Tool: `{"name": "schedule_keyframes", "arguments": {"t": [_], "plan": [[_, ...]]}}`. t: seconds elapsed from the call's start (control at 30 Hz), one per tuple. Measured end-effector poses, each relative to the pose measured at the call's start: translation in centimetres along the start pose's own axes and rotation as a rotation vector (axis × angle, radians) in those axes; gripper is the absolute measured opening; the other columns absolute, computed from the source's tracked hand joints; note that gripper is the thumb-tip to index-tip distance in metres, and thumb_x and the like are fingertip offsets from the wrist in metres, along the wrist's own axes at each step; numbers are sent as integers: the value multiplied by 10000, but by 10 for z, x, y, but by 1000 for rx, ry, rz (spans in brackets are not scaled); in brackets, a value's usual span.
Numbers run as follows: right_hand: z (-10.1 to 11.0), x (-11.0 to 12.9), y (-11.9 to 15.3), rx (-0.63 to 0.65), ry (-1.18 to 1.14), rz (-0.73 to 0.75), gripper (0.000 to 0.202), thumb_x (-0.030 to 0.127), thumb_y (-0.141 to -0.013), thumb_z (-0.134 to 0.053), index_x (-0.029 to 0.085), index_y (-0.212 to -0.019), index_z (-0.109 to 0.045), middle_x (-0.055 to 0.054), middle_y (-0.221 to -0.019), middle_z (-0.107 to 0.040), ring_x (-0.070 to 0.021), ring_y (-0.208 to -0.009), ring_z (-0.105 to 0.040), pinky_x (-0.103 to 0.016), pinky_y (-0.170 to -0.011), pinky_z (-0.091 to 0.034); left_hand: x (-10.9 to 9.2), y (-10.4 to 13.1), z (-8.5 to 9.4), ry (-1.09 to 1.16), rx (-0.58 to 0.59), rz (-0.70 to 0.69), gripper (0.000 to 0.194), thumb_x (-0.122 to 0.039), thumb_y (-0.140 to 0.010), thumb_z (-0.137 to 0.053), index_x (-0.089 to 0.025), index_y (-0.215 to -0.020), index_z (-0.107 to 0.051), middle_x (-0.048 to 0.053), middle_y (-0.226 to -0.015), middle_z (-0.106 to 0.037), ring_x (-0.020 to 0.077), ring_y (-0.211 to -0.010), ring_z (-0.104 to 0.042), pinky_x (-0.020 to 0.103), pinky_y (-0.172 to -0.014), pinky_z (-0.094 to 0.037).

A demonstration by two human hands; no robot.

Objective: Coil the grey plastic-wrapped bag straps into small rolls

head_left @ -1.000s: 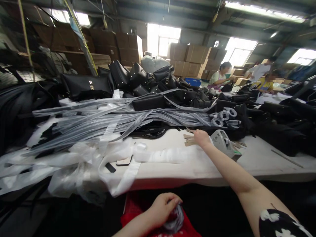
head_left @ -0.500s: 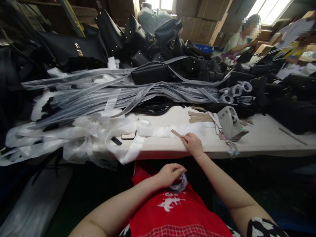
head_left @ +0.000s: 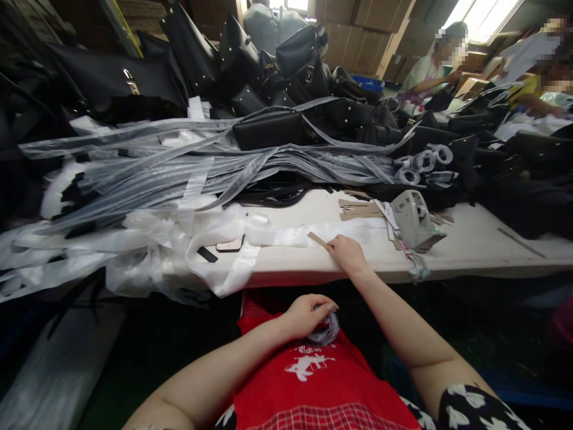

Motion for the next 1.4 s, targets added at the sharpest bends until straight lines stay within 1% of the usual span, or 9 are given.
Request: {"name": "schedule_keyframes", "arguments": {"t": [0.3, 0.57, 0.7, 0.9, 1.03, 1.13, 1.23, 1.3, 1.4], "plan": [[14, 19, -16, 151, 80, -44, 302, 139, -846, -475, 92, -1020, -717, -209, -1014, -694, -262, -956, -650, -316, -841, -458, 1, 4, -1, -25, 16, -33, 443, -465, -881, -468, -138, -1037, -722, 59, -846, -704, 133, -653, -568, 227, -631, -457], [12, 12, -13, 90, 65, -78, 295, 124, -844, -458, 105, -977, -720, -187, -970, -703, -256, -908, -659, -313, -779, -462, 0, 9, 1, 2, 29, -45, 445, -469, -875, -477, -133, -1031, -723, 62, -824, -698, 135, -639, -567, 231, -628, -456], [10, 5, -6, 64, 9, -41, 261, 226, -866, -485, 163, -947, -725, -127, -932, -710, -237, -876, -654, -300, -758, -455, 0, 9, 2, 24, 28, -45, 443, -470, -874, -481, -133, -1030, -722, 54, -791, -689, 130, -627, -555, 222, -609, -444], [6, 2, 1, -2, -65, -67, 240, 183, -851, -481, 101, -927, -694, -187, -1001, -674, -275, -939, -634, -333, -794, -446, 2, 7, 4, 25, 28, -62, 441, -468, -874, -482, -136, -1032, -725, 55, -811, -702, 136, -651, -564, 226, -632, -448], [15, -15, 2, -39, -186, -99, 243, 211, -901, -424, 141, -987, -640, -121, -969, -694, -214, -907, -647, -293, -782, -466, 5, 7, 7, 34, 9, -68, 437, -465, -878, -481, -134, -1035, -720, 63, -871, -716, 147, -695, -588, 234, -660, -459], [24, -27, 18, -67, -579, -121, 250, 275, -944, -345, 152, -1029, -546, -52, -838, -672, -141, -700, -639, -245, -656, -485, 5, 8, 11, 37, -31, -55, 429, -443, -889, -464, -127, -1034, -716, 71, -893, -724, 161, -735, -612, 244, -690, -471], [31, -28, 50, -51, -1071, -135, 226, 378, -917, -415, 180, -976, -505, 50, -636, -544, -95, -467, -488, -209, -478, -404, 5, 7, 14, 1, -59, -67, 396, -412, -898, -457, -143, -1011, -724, 72, -972, -729, 182, -843, -635, 257, -780, -477], [36, -22, 75, 32, -1148, -115, 252, 435, -892, -475, 188, -890, -528, 82, -543, -454, -82, -417, -389, -196, -418, -315, 6, 5, 14, -5, -67, -68, 394, -406, -901, -453, -142, -1005, -726, 81, -1007, -728, 196, -898, -640, 270, -826, -474], [48, -13, 109, 131, -1036, 5, 289, 432, -863, -551, 177, -729, -580, 49, -539, -497, -92, -481, -427, -201, -447, -319, 10, 0, 11, 15, -71, -60, 396, -411, -900, -453, -143, -1002, -727, 81, -1008, -727, 204, -921, -639, 279, -842, -473]]}}
Point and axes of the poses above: each hand's wrist, its own y-axis away from the middle knuckle, its own z-axis out of the back of the hand, x = y × z, the point moved 2 cm from there along -y, towards the middle knuckle
